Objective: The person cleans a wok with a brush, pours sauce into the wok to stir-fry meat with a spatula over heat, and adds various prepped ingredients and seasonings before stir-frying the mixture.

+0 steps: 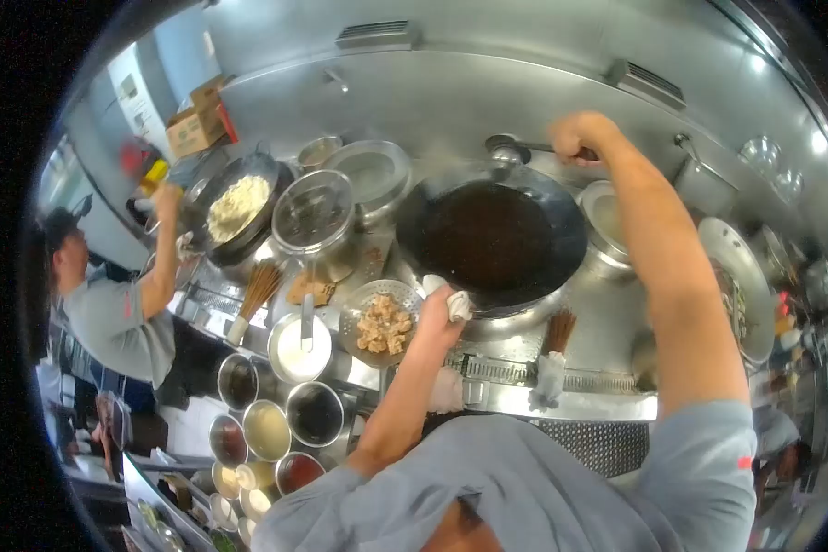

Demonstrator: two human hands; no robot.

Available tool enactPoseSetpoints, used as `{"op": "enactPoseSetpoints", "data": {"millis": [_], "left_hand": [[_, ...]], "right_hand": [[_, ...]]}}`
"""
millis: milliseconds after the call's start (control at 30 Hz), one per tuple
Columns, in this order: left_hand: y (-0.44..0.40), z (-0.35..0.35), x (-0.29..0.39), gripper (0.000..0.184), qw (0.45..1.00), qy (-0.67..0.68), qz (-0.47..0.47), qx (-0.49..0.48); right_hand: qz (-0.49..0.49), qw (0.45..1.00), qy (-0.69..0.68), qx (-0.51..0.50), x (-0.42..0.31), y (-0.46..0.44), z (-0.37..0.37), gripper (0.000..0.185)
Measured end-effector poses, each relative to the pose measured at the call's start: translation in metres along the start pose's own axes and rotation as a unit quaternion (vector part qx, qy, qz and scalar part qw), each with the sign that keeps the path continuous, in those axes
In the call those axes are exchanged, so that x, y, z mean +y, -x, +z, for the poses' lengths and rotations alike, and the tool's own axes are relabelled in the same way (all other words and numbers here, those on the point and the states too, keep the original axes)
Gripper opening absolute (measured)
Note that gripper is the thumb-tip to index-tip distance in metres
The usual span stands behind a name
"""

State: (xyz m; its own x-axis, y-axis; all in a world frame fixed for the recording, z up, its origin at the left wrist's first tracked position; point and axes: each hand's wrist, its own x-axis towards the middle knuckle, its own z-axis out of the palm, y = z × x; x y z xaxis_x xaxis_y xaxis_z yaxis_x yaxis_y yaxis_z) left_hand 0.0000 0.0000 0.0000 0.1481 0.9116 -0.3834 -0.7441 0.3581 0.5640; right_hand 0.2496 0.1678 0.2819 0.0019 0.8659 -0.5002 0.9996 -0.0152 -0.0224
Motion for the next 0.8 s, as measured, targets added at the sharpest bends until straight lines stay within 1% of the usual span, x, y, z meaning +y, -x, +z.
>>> {"op": "enactPoseSetpoints", "data": {"millis": [33,67,100,167,200,267,367,400,433,467,500,567,600,667,800], "left_hand": [[0.007,0.013,0.004,0.01,1.0,0.0,0.005,-0.003],[0.013,0.027,0.006,0.008,1.0,0.01,0.001,0.017],[0.007,0.022,0.009,0.007,0.998,0.056,0.009,-0.026],[0.004,0.019,0.026,0.007,0.999,0.033,0.014,-0.039],[0.008,0.022,0.037,0.007,0.998,0.027,0.019,-0.046],[0.013,0.022,0.041,0.007,0.998,0.045,0.02,-0.044],[0.025,0.025,0.053,0.007,0.997,0.07,0.017,-0.031],[0.03,0.025,0.059,0.007,0.997,0.069,0.016,-0.023],[0.035,0.025,0.064,0.008,0.998,0.068,0.016,-0.013],[0.037,0.028,0.067,0.005,0.996,0.081,0.028,0.027],[0.037,0.025,0.069,0.005,0.996,0.082,0.029,0.028],[0.038,0.016,0.073,0.005,0.996,0.018,0.079,-0.022],[0.037,0.014,0.078,0.005,0.996,0.021,0.082,-0.022],[0.036,0.01,0.089,0.005,0.994,0.1,0.04,-0.012],[0.032,0.01,0.101,0.005,0.988,0.135,0.065,0.022]], "right_hand": [[0.015,1.0,-0.017,0.006,0.003,0.005,-0.006,0.01],[0.028,0.999,-0.034,0.01,0.005,0.008,-0.011,0.011],[0.028,0.999,-0.004,0.015,-0.019,0.023,-0.024,0.011],[0.049,0.996,-0.069,0.031,-0.033,0.038,-0.032,0.009],[0.043,0.996,-0.069,0.033,-0.039,0.04,-0.036,0.009],[0.037,0.994,-0.069,0.071,-0.043,0.045,-0.039,0.006],[0.031,0.995,-0.073,0.068,-0.059,0.05,-0.048,0.008],[0.031,0.995,-0.072,0.068,-0.064,0.051,-0.05,0.008],[0.01,0.995,-0.067,0.074,-0.069,0.05,-0.05,0.01],[-0.011,0.995,-0.062,0.08,-0.074,0.05,-0.051,0.013],[-0.012,0.995,-0.061,0.08,-0.079,0.049,-0.052,0.013],[-0.018,0.995,-0.055,0.084,-0.09,0.047,-0.055,0.013],[-0.021,0.995,-0.052,0.085,-0.096,0.047,-0.058,0.013],[-0.018,0.995,-0.054,0.081,-0.11,0.047,-0.061,0.011],[-0.033,0.994,-0.03,0.104,-0.135,0.048,-0.067,0.009]]}}
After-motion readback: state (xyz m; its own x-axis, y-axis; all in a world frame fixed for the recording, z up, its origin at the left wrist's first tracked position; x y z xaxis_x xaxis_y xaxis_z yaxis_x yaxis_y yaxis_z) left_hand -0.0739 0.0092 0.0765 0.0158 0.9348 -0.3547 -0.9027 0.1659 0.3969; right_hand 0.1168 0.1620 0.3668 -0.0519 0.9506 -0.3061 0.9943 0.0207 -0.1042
